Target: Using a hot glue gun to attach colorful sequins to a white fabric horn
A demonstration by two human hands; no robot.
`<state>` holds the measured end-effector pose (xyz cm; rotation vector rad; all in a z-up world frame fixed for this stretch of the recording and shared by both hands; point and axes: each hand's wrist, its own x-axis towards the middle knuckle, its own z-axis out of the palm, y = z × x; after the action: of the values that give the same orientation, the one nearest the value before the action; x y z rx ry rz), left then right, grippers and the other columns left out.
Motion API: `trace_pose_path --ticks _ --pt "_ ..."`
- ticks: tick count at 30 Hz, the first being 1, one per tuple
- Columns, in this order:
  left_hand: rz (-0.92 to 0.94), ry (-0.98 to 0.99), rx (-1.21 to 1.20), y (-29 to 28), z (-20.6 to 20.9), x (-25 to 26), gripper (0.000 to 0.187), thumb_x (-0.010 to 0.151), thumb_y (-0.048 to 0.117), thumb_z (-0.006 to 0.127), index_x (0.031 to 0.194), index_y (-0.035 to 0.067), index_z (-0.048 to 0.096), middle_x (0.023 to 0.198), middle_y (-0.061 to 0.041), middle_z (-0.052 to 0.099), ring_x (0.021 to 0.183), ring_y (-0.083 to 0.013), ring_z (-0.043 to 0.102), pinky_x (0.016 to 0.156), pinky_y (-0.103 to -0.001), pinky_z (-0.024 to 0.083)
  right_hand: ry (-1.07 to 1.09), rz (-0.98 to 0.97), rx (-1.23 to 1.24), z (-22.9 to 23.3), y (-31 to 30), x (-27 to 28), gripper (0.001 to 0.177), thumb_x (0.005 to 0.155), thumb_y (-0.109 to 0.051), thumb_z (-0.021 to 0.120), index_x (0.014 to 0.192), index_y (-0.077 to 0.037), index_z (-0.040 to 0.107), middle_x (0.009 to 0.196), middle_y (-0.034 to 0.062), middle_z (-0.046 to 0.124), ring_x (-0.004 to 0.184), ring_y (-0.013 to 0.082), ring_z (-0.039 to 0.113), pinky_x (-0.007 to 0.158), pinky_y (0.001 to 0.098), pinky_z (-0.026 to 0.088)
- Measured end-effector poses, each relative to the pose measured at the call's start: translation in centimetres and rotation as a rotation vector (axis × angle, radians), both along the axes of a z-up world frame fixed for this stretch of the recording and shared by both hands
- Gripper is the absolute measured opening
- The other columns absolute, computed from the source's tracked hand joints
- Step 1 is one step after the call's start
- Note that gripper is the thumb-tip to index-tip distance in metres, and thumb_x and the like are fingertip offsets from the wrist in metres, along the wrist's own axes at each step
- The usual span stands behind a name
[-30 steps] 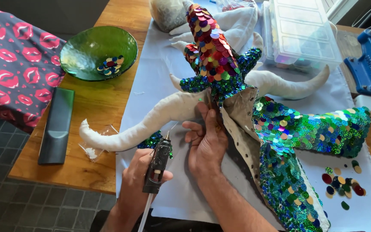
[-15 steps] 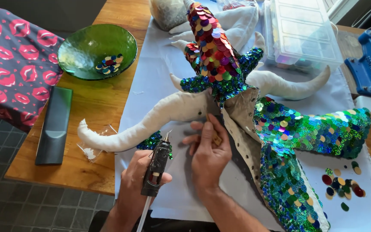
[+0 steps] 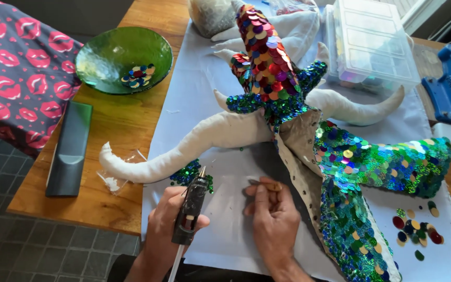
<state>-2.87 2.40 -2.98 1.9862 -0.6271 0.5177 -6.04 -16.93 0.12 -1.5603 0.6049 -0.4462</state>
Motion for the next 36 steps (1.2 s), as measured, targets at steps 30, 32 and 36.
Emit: trace_pose_path --ticks 30,32,36 --pt "0.126 0.063 -0.002 2.0 -2.1 -0.9 0.045 0.088 0.051 0.068 0.111 0.014 0.061 0.105 -0.004 0.066 0.075 -0.0218 0.065 0.062 -0.035 0.054 0.009 0.086 -0.540 -1.9 -0.7 5.8 0.029 0.100 -0.019 0.050 0.115 -0.009 0.074 0.099 0.0039 0.081 0.097 0.0205 0.076 0.085 0.0351 0.056" --pt "0.139 0.051 0.013 2.0 -2.2 -0.9 0.045 0.088 0.053 0.067 0.110 0.014 0.060 0.105 -0.003 0.066 0.074 -0.0231 0.064 0.061 -0.036 0.053 0.034 0.079 -0.533 -2.2 -0.8 6.2 0.029 0.099 -0.019 0.051 0.115 -0.009 0.073 0.097 0.0035 0.081 0.095 0.0204 0.076 0.086 0.0348 0.055" --pt "0.150 0.027 0.038 2.0 -2.2 -0.9 0.048 0.089 0.056 0.064 0.109 0.013 0.058 0.105 -0.004 0.066 0.077 -0.0258 0.066 0.063 -0.037 0.053 0.019 0.013 -0.461 -1.6 -0.1 5.6 0.029 0.098 -0.020 0.054 0.115 -0.010 0.075 0.096 0.0028 0.082 0.094 0.0153 0.078 0.085 0.0307 0.056"
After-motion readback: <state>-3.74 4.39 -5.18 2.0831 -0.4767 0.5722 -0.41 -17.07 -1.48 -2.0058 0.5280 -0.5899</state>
